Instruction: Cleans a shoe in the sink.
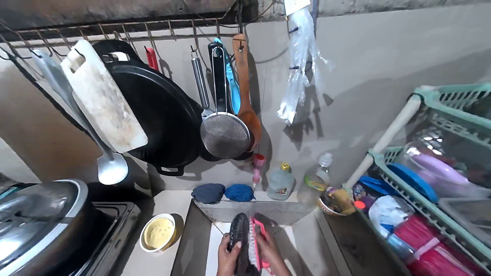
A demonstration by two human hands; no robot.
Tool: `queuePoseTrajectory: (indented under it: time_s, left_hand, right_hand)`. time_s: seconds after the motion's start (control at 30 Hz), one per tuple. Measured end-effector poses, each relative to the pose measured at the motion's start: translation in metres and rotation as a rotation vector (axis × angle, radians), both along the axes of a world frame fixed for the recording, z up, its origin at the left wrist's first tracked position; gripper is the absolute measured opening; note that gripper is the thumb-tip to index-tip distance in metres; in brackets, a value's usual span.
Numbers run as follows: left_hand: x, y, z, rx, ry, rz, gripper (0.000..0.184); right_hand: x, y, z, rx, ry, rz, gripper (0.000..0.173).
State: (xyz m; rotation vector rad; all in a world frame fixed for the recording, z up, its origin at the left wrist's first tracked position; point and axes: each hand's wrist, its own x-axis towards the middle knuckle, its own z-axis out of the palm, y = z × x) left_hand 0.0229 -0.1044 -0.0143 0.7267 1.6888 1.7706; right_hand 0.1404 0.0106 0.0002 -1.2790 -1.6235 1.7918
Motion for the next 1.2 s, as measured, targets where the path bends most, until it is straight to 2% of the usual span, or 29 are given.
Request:
queuePoseTrajectory:
  time_s: [0.1,0.2,0.27,0.33,0.4,0.43,0.53,0.6,0.7,0.83,0.97,1.1,1.2]
  left_hand:
    - [0.000,0.015,0.008,-0.091,-0.078,0.135,0.040]
    - [-0.003,0.023,0.005,-0.147,-0.127,0.212,0.046]
    - [-0.003,0.030,0.008,-0.119,-0.162,0.213,0.045]
    - [-0.002,0.034,0.012,-0.069,-0.189,0.155,0.045]
    - [-0.002,0.038,0.020,-0.025,-0.199,0.080,0.049]
    - [-0.002,0.040,0.025,-0.009,-0.201,0.049,0.051]
    - [-0.005,0.052,0.032,0.035,-0.217,-0.026,0.051]
    - [-0.008,0.058,0.032,0.052,-0.230,-0.074,0.053]
    - [-0.013,0.062,0.029,0.053,-0.247,-0.130,0.054]
    - [-0.025,0.061,0.025,0.058,-0.223,-0.204,0.054]
    - [-0.033,0.068,0.015,0.026,-0.222,-0.211,0.055]
    - [-0.033,0.086,0.007,0.050,-0.188,-0.167,0.048]
    - [-0.030,0.100,0.007,0.030,-0.145,-0.165,0.046]
  right_hand:
    - [0.007,-0.037,-0.023,0.019,-0.043,-0.015,0.040]
    - [0.017,-0.040,-0.041,0.059,-0.088,-0.005,0.048]
    - [0.016,-0.024,-0.017,0.056,0.012,-0.155,0.040]
    - [0.007,0.001,0.026,0.044,0.297,-0.300,0.024]
    - [-0.009,0.027,0.075,0.123,0.549,-0.364,0.022]
    - [-0.019,0.039,0.097,0.229,0.574,-0.377,0.024]
    - [-0.054,0.065,0.145,0.630,0.362,-0.424,0.031]
    - [-0.073,0.073,0.165,0.736,0.152,-0.420,0.044]
    - [-0.097,0.081,0.170,0.720,-0.011,-0.484,0.053]
    - [-0.113,0.091,0.165,0.700,0.002,-0.612,0.054]
    - [-0.108,0.091,0.164,0.763,-0.036,-0.588,0.047]
    - [-0.108,0.088,0.179,0.687,-0.189,-0.567,0.058]
    - [-0.110,0.092,0.179,0.677,-0.218,-0.582,0.056]
